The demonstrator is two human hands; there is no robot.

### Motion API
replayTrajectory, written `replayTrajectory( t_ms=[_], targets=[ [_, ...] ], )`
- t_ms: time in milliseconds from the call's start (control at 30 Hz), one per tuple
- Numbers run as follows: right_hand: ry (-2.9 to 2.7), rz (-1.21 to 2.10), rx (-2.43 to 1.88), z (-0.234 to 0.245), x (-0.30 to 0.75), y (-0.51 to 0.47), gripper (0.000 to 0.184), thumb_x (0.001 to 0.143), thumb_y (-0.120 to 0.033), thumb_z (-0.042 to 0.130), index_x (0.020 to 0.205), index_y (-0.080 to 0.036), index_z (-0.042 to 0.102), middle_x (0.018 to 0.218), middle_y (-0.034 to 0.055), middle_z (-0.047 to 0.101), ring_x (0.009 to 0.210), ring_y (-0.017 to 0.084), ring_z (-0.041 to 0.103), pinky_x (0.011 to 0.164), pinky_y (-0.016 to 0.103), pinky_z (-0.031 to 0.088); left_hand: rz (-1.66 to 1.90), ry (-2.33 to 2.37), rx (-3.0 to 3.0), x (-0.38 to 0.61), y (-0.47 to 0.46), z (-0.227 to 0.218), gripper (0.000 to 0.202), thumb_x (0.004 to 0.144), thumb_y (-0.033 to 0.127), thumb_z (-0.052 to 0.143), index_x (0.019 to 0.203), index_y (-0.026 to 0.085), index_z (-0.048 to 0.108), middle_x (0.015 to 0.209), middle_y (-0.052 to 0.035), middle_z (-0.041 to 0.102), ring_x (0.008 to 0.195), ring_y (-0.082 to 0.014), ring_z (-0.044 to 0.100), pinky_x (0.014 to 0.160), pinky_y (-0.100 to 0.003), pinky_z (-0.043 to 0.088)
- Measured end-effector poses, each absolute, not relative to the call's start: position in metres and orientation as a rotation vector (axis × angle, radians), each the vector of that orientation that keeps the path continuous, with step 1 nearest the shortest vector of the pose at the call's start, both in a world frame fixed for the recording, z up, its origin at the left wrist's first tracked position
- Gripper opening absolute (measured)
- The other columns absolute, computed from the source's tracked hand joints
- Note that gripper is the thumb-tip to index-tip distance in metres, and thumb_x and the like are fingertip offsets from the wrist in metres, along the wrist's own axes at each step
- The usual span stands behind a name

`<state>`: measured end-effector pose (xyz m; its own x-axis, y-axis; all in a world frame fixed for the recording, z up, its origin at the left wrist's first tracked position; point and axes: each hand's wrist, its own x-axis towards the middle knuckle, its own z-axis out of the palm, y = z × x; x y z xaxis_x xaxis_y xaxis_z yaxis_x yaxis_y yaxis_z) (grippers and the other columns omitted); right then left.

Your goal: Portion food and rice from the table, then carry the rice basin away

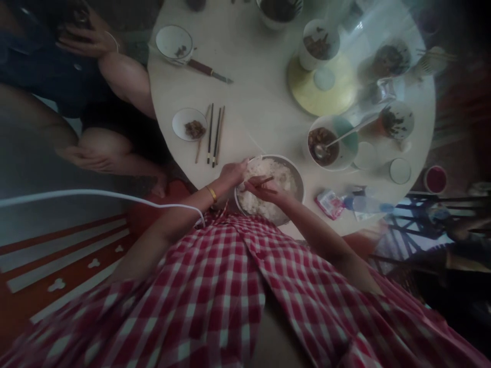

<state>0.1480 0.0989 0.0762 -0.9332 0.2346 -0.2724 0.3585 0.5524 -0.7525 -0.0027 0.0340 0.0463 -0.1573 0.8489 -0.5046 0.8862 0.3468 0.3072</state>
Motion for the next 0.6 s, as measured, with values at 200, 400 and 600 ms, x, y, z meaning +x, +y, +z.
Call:
replayTrajectory(
  t_ms=[200,400,600],
  targets=[
    [2.557,-1.257,0.629,0.060,0.170,0.105,0.035,0.096,-0.035,0.039,0.074,-0.019,0.060,0.077,0.0051,0.064,0.075,0.018,0.061,0.073,0.031,0.048,-0.034,1.990,1.548,-0.003,0.030,0.043,0.044,0.094,0.026,0.039,0.138,0.019,0.045,0.103,-0.0119,0.073,0.091,-0.0218,0.069,0.077,-0.030,0.048],
    [2.454,-1.331,0.807,0.078,0.192,0.113,0.036,0.094,-0.037,0.041,0.069,-0.020,0.059,0.069,0.0049,0.064,0.069,0.018,0.060,0.068,0.031,0.047,-0.005,1.969,1.497,-0.005,0.034,0.043,0.047,0.094,0.031,0.042,0.139,0.020,0.045,0.111,-0.0118,0.071,0.097,-0.0226,0.068,0.081,-0.031,0.049],
    [2.591,-1.331,0.908,0.115,0.198,0.123,0.037,0.095,-0.036,0.036,0.070,-0.022,0.059,0.073,0.0057,0.065,0.074,0.019,0.062,0.074,0.032,0.049,-0.018,1.936,1.476,-0.006,0.036,0.046,0.051,0.093,0.033,0.042,0.142,0.020,0.043,0.116,-0.0122,0.070,0.101,-0.0230,0.067,0.083,-0.031,0.049]
  ],
)
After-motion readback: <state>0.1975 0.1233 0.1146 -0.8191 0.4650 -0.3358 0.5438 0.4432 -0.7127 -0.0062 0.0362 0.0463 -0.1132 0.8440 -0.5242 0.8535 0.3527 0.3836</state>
